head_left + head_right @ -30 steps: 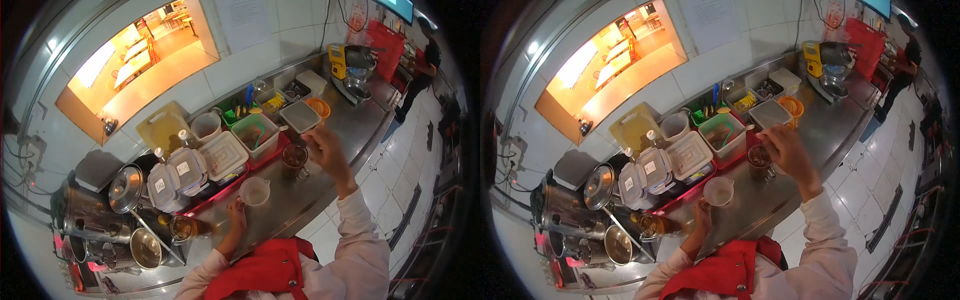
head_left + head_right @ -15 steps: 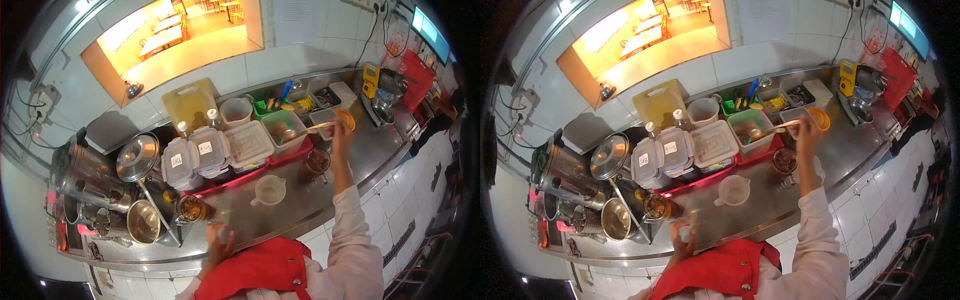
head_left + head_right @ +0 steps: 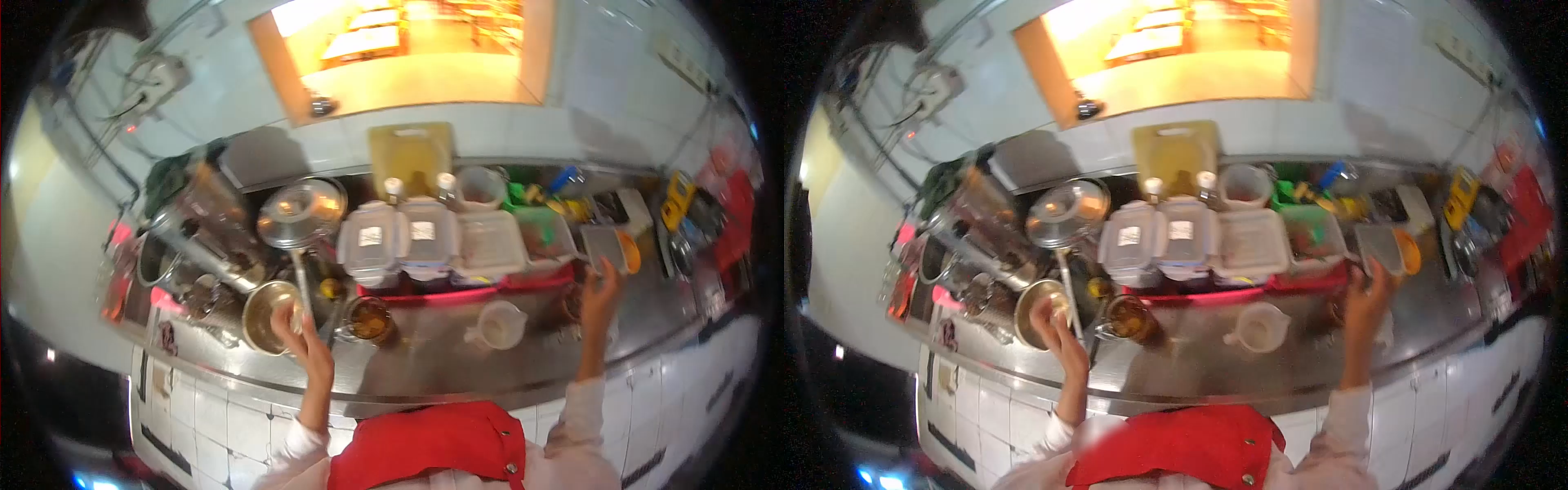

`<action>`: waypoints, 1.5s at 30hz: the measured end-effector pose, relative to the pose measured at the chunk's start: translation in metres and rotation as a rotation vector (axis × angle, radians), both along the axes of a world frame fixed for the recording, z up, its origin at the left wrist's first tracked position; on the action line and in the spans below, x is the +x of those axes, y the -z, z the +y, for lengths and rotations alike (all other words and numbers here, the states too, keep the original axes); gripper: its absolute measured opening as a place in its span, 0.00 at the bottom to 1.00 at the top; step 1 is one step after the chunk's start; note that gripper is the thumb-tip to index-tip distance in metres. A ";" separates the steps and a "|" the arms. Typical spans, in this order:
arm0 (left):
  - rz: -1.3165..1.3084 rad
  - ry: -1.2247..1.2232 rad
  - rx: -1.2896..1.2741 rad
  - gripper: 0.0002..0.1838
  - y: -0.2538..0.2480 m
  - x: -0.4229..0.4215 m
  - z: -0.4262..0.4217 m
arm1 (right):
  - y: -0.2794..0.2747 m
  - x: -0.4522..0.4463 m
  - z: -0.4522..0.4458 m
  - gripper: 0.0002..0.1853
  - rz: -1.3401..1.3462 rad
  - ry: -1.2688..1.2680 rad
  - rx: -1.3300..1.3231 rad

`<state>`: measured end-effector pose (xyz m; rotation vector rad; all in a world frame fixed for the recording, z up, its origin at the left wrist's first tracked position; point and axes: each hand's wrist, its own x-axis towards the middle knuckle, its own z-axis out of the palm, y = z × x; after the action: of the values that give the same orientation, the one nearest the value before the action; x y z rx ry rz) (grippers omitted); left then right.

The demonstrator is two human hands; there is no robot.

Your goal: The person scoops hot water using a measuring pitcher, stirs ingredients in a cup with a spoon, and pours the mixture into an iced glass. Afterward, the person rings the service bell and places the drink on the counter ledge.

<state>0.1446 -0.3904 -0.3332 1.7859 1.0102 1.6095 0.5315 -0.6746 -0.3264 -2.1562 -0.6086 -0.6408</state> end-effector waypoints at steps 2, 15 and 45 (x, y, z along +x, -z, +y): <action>0.204 0.034 0.220 0.15 -0.082 0.025 0.036 | 0.011 -0.014 -0.023 0.22 0.047 0.097 0.109; 0.715 -0.224 0.747 0.26 -0.142 0.253 0.362 | 0.078 -0.064 -0.066 0.28 0.695 0.113 0.098; 0.138 0.475 -0.527 0.18 -0.029 -0.019 0.006 | -0.037 -0.038 -0.050 0.14 0.835 -0.267 0.830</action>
<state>0.1254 -0.3840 -0.3042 1.6163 0.8767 0.8462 0.4934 -0.7241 -0.2897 -1.3274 -0.1098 0.1766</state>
